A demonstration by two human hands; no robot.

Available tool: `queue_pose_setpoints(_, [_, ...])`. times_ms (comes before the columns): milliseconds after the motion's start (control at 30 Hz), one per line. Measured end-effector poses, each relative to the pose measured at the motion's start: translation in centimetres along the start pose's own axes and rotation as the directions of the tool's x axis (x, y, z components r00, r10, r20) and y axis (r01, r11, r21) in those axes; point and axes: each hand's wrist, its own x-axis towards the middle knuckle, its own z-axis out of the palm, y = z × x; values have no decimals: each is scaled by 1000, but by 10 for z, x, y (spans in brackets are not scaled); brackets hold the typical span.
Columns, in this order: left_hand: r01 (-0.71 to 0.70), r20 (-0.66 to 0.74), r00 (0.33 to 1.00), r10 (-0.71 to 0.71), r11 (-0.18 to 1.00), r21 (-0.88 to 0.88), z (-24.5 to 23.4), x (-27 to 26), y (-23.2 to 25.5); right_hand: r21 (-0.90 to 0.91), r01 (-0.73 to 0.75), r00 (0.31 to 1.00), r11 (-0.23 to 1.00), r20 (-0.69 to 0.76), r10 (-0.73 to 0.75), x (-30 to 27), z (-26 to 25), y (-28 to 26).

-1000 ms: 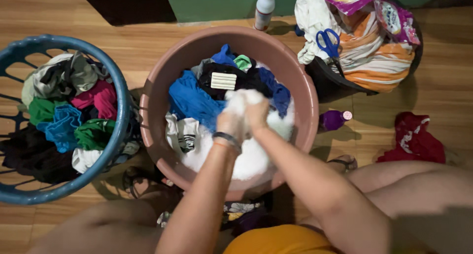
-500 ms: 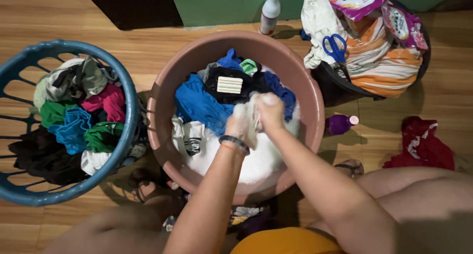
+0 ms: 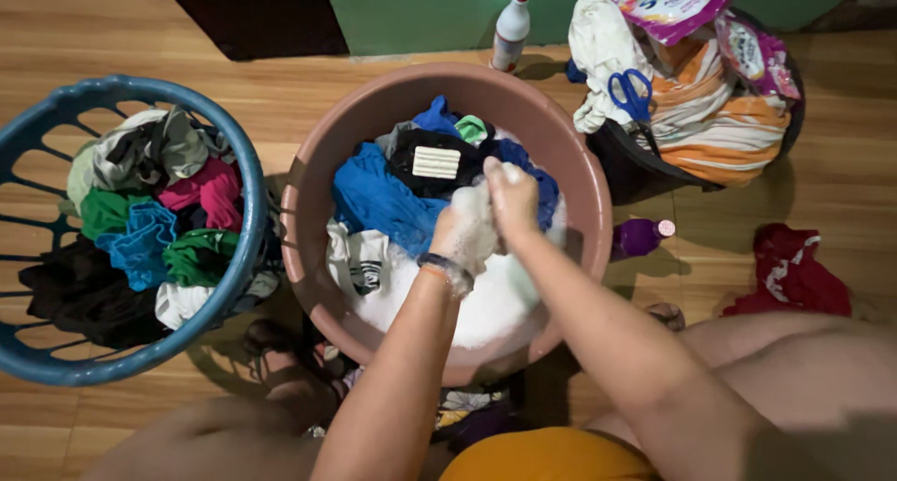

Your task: The person hand-washes various garments in a pink basin filled with soapy water. They scrub and rinse items one by one, including a white shirt and a patterned cloth, and add liquid detergent from a purple bottle during the process.

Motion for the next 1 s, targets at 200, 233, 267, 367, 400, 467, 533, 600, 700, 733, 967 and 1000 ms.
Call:
queue_pose_setpoints(200, [-128, 394, 904, 166, 984, -121, -13, -34, 62, 289, -479, 797, 829, 538, 273, 5, -32, -49])
queue_pose_setpoints(233, [-153, 304, 941, 147, 988, -4, -19, -41, 70, 304, -491, 777, 817, 576, 253, 3, -38, -52])
queue_pose_setpoints(267, [-145, 310, 944, 114, 986, 82, -23, -48, 74, 341, -389, 808, 856, 572, 140, 3, -48, -57])
queue_pose_setpoints(367, [-148, 357, 934, 34, 943, 297, -37, -53, 68, 502, -187, 837, 845, 532, -131, 1, -72, -91])
queue_pose_setpoints(400, [-171, 398, 917, 22, 924, 342, -43, -49, 60, 587, -198, 840, 785, 514, -173, -3, -83, -110])
queue_pose_setpoints(467, [-213, 455, 888, 72, 940, 268, -46, -32, 42, 765, -213, 869, 607, 433, -241, -12, -90, -145])
queue_pose_setpoints(533, [-222, 467, 864, 186, 975, 23, -38, -12, 21, 833, -231, 917, 502, 359, -173, -23, -75, -159])
queue_pose_setpoints(600, [41, 388, 917, 92, 946, -323, -27, 4, 7, 831, -260, 957, 491, 291, 15, -27, -45, -152])
queue_pose_setpoints(700, [122, 328, 942, 75, 833, -540, -18, 24, -14, 201, 484, 839, 852, 170, -517, -70, 4, -111])
queue_pose_setpoints(733, [128, 310, 948, 74, 802, -583, -19, 31, -19, -251, 733, 680, 632, 300, -669, -91, 6, -96])
queue_pose_setpoints(967, [151, 251, 968, 14, 763, -629, -11, 41, -50, -404, 490, 816, 772, -99, -570, -27, 34, -6])
queue_pose_setpoints(1000, [138, 251, 967, 37, 752, -645, -9, 44, -55, -531, 457, 762, 714, -181, -622, -13, 28, -6])
